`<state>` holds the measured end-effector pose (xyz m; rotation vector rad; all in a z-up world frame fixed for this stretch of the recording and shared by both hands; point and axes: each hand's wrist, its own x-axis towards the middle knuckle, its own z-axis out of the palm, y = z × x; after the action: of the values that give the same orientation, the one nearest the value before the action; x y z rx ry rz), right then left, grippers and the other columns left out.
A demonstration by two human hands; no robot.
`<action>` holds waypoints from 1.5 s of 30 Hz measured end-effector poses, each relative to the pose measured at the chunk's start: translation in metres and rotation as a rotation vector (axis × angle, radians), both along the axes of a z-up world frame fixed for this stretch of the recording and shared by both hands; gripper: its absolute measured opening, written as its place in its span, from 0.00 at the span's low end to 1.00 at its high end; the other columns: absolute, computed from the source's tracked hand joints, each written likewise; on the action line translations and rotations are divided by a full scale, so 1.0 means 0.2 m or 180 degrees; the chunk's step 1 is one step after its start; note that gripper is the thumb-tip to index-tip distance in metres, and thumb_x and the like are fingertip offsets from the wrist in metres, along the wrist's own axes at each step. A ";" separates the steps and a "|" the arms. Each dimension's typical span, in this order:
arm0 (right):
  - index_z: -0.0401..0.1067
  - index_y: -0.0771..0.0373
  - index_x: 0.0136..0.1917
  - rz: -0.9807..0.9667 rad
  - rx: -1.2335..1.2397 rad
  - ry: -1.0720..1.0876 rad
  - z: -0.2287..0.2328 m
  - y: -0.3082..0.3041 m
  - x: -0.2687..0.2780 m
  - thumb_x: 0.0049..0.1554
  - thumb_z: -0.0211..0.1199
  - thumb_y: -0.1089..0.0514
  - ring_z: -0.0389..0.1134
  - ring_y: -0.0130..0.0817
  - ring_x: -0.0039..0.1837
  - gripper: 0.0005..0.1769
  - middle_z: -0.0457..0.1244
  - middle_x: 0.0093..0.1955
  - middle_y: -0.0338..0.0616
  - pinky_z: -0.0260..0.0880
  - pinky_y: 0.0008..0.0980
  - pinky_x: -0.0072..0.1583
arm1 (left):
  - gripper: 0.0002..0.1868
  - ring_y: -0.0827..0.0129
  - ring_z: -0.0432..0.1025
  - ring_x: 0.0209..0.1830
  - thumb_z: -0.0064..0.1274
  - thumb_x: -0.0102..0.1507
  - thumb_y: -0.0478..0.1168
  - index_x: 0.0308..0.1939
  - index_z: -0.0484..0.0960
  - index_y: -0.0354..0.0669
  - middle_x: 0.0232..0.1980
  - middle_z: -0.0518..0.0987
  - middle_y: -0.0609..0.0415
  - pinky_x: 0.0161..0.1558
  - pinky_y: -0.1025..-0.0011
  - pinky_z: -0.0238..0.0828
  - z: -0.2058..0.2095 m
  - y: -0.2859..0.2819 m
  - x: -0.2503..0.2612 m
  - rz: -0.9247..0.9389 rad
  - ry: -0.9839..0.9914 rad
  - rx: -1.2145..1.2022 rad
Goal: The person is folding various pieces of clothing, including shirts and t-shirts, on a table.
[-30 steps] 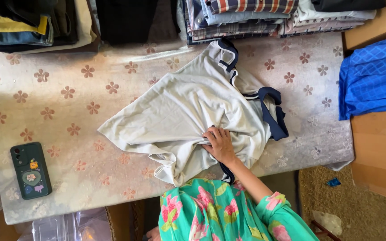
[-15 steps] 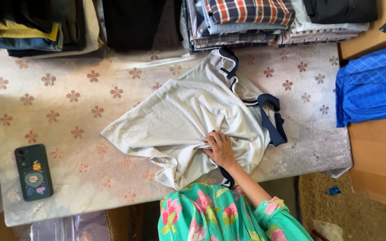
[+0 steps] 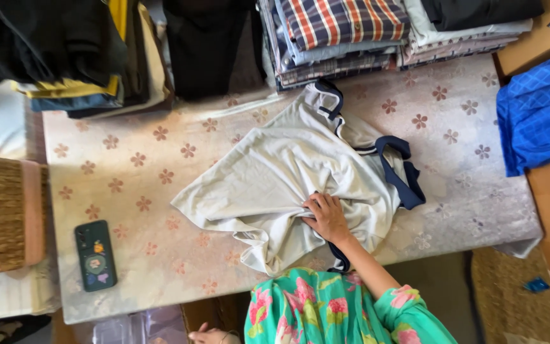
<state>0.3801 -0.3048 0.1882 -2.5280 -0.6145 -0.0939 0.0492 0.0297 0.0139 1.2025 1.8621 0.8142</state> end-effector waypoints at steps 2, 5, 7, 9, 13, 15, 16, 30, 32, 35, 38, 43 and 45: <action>0.70 0.54 0.52 -0.0003 0.0030 -0.0038 0.00 0.00 0.00 0.44 0.75 0.52 0.62 0.44 0.56 0.24 0.61 0.54 0.41 0.58 0.45 0.55 | 0.27 0.67 0.57 0.25 0.42 0.80 0.54 0.42 0.79 0.32 0.30 0.67 0.49 0.28 0.72 0.54 0.20 0.06 0.17 -0.0023 -0.0155 0.0357; 0.69 0.54 0.52 0.0010 0.0117 -0.0056 0.03 0.00 0.00 0.44 0.75 0.52 0.62 0.44 0.57 0.24 0.60 0.54 0.41 0.59 0.45 0.55 | 0.11 0.74 0.67 0.32 0.47 0.77 0.43 0.52 0.75 0.38 0.36 0.74 0.54 0.32 0.79 0.63 0.58 0.02 0.56 -0.1554 -0.1251 0.1060; 0.70 0.54 0.52 0.0008 0.0054 0.0012 0.04 0.00 0.00 0.44 0.75 0.53 0.62 0.43 0.56 0.24 0.61 0.53 0.40 0.59 0.45 0.55 | 0.06 0.68 0.77 0.45 0.52 0.67 0.30 0.46 0.82 0.37 0.49 0.82 0.50 0.45 0.77 0.75 0.78 -0.04 0.88 -0.3744 0.0026 0.2086; 0.71 0.54 0.52 0.0066 0.0010 0.0081 0.03 0.00 0.00 0.45 0.74 0.51 0.63 0.43 0.57 0.23 0.61 0.54 0.40 0.59 0.45 0.55 | 0.10 0.64 0.77 0.50 0.55 0.65 0.38 0.50 0.82 0.45 0.52 0.82 0.53 0.49 0.69 0.75 1.13 -0.26 1.25 -0.4447 0.0359 0.1380; 0.72 0.54 0.57 0.0088 0.0342 0.0617 0.13 -0.07 0.07 0.56 0.69 0.42 0.65 0.37 0.60 0.21 0.63 0.60 0.39 0.61 0.42 0.56 | 0.33 0.47 0.58 0.73 0.58 0.60 0.56 0.67 0.71 0.54 0.73 0.65 0.50 0.64 0.40 0.57 1.07 -0.61 1.51 -0.6244 0.1288 0.2168; 0.71 0.51 0.61 -0.0417 0.0195 0.0378 0.11 -0.12 0.11 0.60 0.65 0.41 0.64 0.37 0.64 0.21 0.62 0.64 0.38 0.61 0.44 0.62 | 0.41 0.42 0.45 0.76 0.56 0.60 0.62 0.73 0.61 0.56 0.78 0.53 0.47 0.66 0.33 0.47 0.95 -0.69 1.49 -0.6338 0.1661 0.1992; 0.70 0.49 0.64 -0.0919 0.0100 0.0182 0.09 -0.14 0.14 0.64 0.60 0.40 0.63 0.37 0.69 0.20 0.62 0.68 0.37 0.61 0.46 0.69 | 0.49 0.37 0.33 0.80 0.54 0.60 0.68 0.78 0.50 0.58 0.82 0.41 0.43 0.68 0.27 0.37 0.88 -0.73 1.50 -0.6428 0.2112 0.1789; 0.50 0.36 0.83 -0.1579 -0.1056 0.0329 -0.18 -0.36 0.33 0.61 0.49 0.28 0.34 0.54 0.86 0.41 0.37 0.88 0.40 0.38 0.79 0.73 | 0.58 0.36 0.26 0.82 0.38 0.56 0.81 0.81 0.40 0.60 0.85 0.33 0.45 0.73 0.31 0.23 0.56 -0.20 1.61 -0.5190 0.2536 0.1552; 0.49 0.36 0.83 -0.1658 -0.1004 0.0409 -0.19 -0.35 0.40 0.61 0.48 0.28 0.33 0.54 0.87 0.41 0.36 0.89 0.40 0.40 0.79 0.73 | 0.57 0.38 0.26 0.82 0.38 0.56 0.81 0.81 0.41 0.62 0.84 0.33 0.46 0.73 0.33 0.21 0.57 -0.15 1.73 -0.5299 0.2488 0.1623; 0.49 0.37 0.84 -0.1669 -0.1061 0.0447 -0.21 -0.38 0.50 0.61 0.49 0.27 0.31 0.55 0.87 0.42 0.36 0.89 0.42 0.40 0.80 0.73 | 0.56 0.39 0.26 0.82 0.39 0.57 0.80 0.81 0.43 0.59 0.84 0.33 0.45 0.74 0.35 0.20 0.59 -0.10 1.92 -0.5514 0.2126 0.1732; 0.49 0.37 0.84 -0.1632 -0.1000 0.0433 -0.22 -0.39 0.56 0.61 0.49 0.26 0.31 0.55 0.87 0.42 0.35 0.89 0.44 0.40 0.80 0.73 | 0.55 0.40 0.25 0.83 0.41 0.57 0.79 0.81 0.44 0.65 0.85 0.33 0.48 0.75 0.37 0.21 0.60 -0.04 2.05 -0.5710 0.2250 0.1671; 0.47 0.39 0.83 -0.1398 -0.0945 0.0717 -0.22 -0.44 0.57 0.59 0.51 0.25 0.28 0.59 0.86 0.45 0.32 0.88 0.47 0.38 0.82 0.71 | 0.45 0.44 0.32 0.84 0.45 0.63 0.71 0.81 0.51 0.69 0.86 0.40 0.53 0.76 0.37 0.27 0.61 -0.03 2.06 -0.5740 0.1756 0.1528; 0.47 0.40 0.84 -0.1273 -0.0907 0.0694 -0.19 -0.48 0.56 0.58 0.53 0.26 0.29 0.59 0.86 0.46 0.33 0.88 0.47 0.39 0.78 0.72 | 0.41 0.45 0.34 0.84 0.48 0.65 0.67 0.79 0.55 0.70 0.86 0.43 0.55 0.76 0.38 0.30 0.69 -0.06 1.96 -0.5685 0.1649 0.1373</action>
<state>0.4921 -0.3999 0.1501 -2.8528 -0.0308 0.1351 0.4402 0.0177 0.1528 2.6891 0.2426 -0.2101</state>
